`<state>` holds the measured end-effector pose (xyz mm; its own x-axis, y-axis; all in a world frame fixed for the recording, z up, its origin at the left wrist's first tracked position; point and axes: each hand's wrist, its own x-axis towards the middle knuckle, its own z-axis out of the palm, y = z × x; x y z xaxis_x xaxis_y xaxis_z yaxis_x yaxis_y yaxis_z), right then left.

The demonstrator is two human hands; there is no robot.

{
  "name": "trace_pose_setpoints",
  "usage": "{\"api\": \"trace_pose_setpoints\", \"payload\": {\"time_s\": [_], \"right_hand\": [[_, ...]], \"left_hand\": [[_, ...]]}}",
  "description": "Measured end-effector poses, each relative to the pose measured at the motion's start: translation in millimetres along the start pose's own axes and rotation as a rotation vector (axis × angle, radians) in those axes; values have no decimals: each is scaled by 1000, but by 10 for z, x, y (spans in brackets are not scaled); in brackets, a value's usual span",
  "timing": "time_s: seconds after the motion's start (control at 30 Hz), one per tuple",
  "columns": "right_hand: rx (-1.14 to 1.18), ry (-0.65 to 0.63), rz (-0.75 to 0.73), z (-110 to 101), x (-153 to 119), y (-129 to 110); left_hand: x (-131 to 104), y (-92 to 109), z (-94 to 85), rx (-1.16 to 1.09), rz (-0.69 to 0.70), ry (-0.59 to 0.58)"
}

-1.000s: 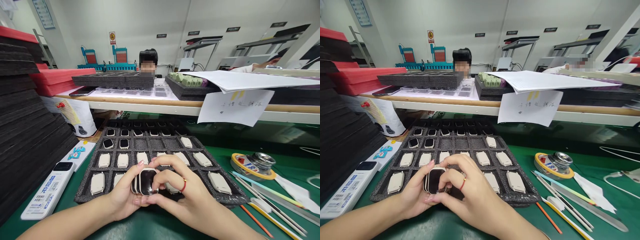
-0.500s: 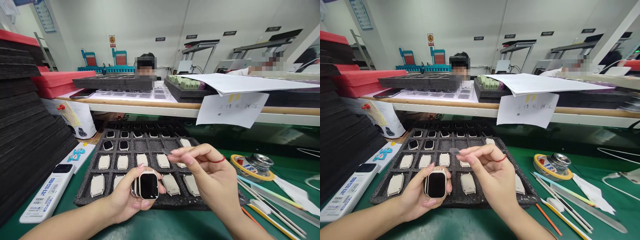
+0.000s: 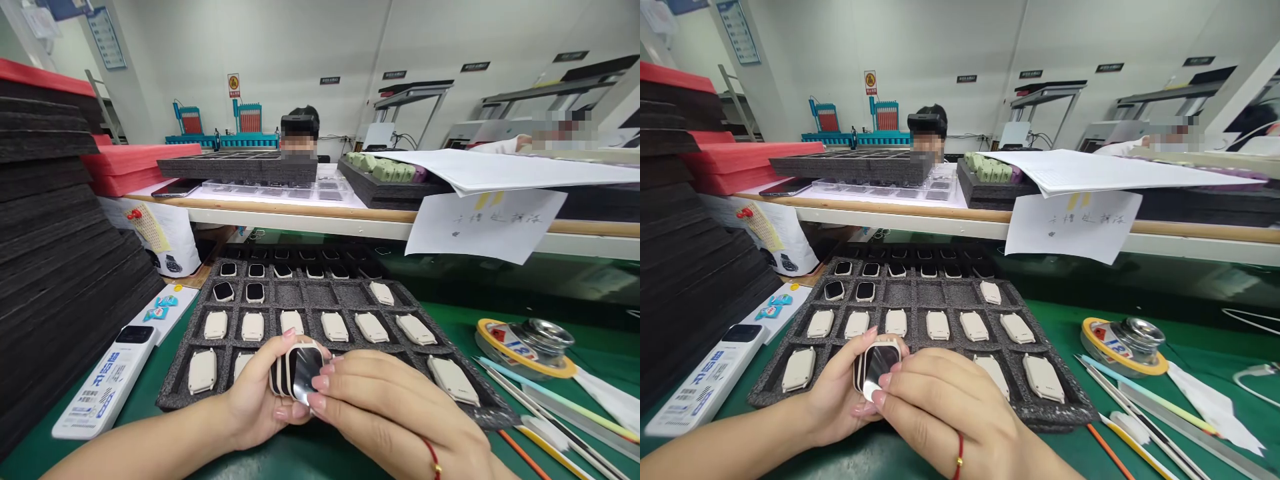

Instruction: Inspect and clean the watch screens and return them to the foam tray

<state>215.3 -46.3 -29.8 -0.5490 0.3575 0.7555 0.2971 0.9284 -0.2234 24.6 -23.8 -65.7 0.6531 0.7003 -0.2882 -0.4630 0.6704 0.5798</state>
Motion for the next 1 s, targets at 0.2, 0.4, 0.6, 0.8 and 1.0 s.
{"api": "trace_pose_setpoints", "payload": {"time_s": [0.2,0.4,0.6,0.8,1.0], "right_hand": [[-44,38,-44,69,-9,51],[-41,28,-69,26,35,40],[-47,39,-79,-10,42,30],[5,49,-95,16,52,58],[13,30,-96,34,30,115]], "left_hand": [[14,0,12,-25,3,24],[13,-26,6,-3,-19,49],[15,-1,34,-20,-21,72],[9,-4,47,-47,-34,78],[22,-6,38,-54,-36,88]]}}
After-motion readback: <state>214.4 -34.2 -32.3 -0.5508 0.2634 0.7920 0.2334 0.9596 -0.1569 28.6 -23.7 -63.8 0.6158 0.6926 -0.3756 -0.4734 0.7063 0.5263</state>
